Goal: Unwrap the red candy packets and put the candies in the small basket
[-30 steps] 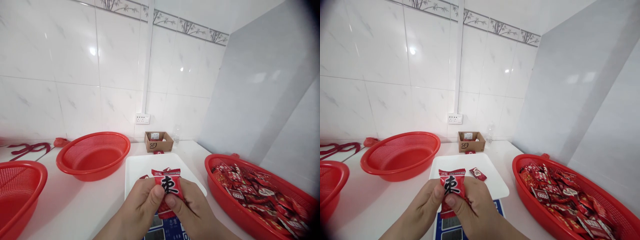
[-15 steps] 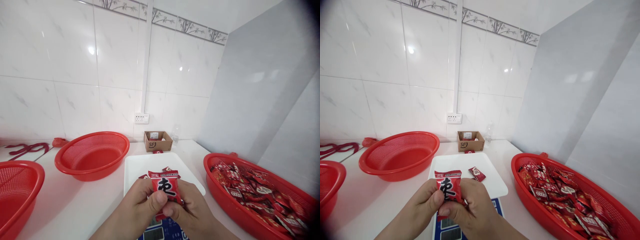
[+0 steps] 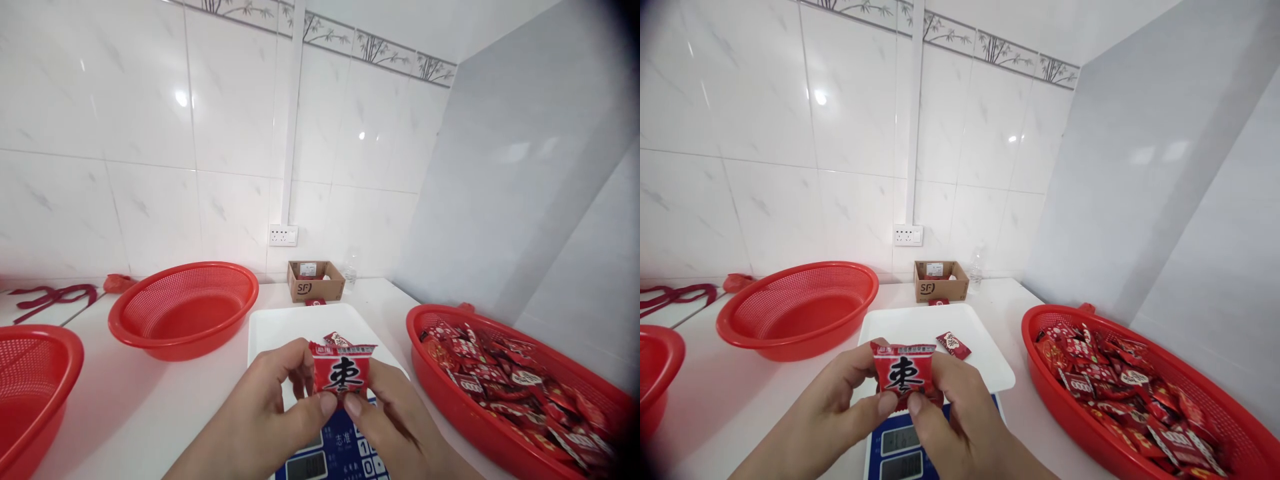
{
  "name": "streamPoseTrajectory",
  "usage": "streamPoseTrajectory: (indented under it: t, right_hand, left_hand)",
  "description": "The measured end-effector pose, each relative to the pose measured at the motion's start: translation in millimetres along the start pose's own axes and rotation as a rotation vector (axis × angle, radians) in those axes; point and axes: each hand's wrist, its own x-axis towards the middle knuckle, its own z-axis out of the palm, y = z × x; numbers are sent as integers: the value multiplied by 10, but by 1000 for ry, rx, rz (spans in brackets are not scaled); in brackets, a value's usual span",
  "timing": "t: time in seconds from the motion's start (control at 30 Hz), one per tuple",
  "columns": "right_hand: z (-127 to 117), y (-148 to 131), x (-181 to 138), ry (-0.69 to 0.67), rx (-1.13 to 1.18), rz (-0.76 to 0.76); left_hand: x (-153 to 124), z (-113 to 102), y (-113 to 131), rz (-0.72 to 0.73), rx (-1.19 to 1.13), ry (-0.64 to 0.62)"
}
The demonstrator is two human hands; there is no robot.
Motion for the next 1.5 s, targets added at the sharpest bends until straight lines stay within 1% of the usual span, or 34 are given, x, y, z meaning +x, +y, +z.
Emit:
streamPoseTrajectory:
  t: [0.13, 0.23, 0.37, 0.57, 0.63, 0.77, 0.93, 1.07, 1.17, 1.33, 1.4, 1.5]
  right_hand:
    - [12, -65, 60, -32, 55, 33]
    - [16, -124, 110, -73, 124, 79]
    - [22, -130, 127, -77, 146, 85]
    - [48, -86, 112, -8, 28, 73]
    - [60, -81, 113, 6, 40, 64]
    - [82, -55, 121, -15, 109, 55]
    - [78, -1, 133, -30, 148, 101]
    - [15, -55, 154, -97, 167, 103]
    - [-41, -110, 166, -134, 94, 118]
    - [-61, -84, 168, -84, -95, 153]
    - [-47, -62, 165, -76, -114, 151]
    - [-19, -44, 159, -66, -90, 116]
  left_hand:
    - [-24, 6, 64, 0, 181, 21]
    - [-16, 31, 73, -8, 242, 31]
    - [6, 63, 42, -11, 149, 38]
    - [5, 94, -25, 13, -18, 57]
    - [2, 101, -44, 13, -36, 68]
    - [12, 98, -44, -13, -66, 47]
    - [38, 58, 42, -63, 74, 28]
    - [49, 34, 79, -108, 193, 46]
    - [64, 34, 62, -121, 258, 65]
    - [89, 55, 48, -104, 246, 28]
    - [84, 69, 48, -97, 234, 4]
    - [71, 100, 40, -99, 220, 15]
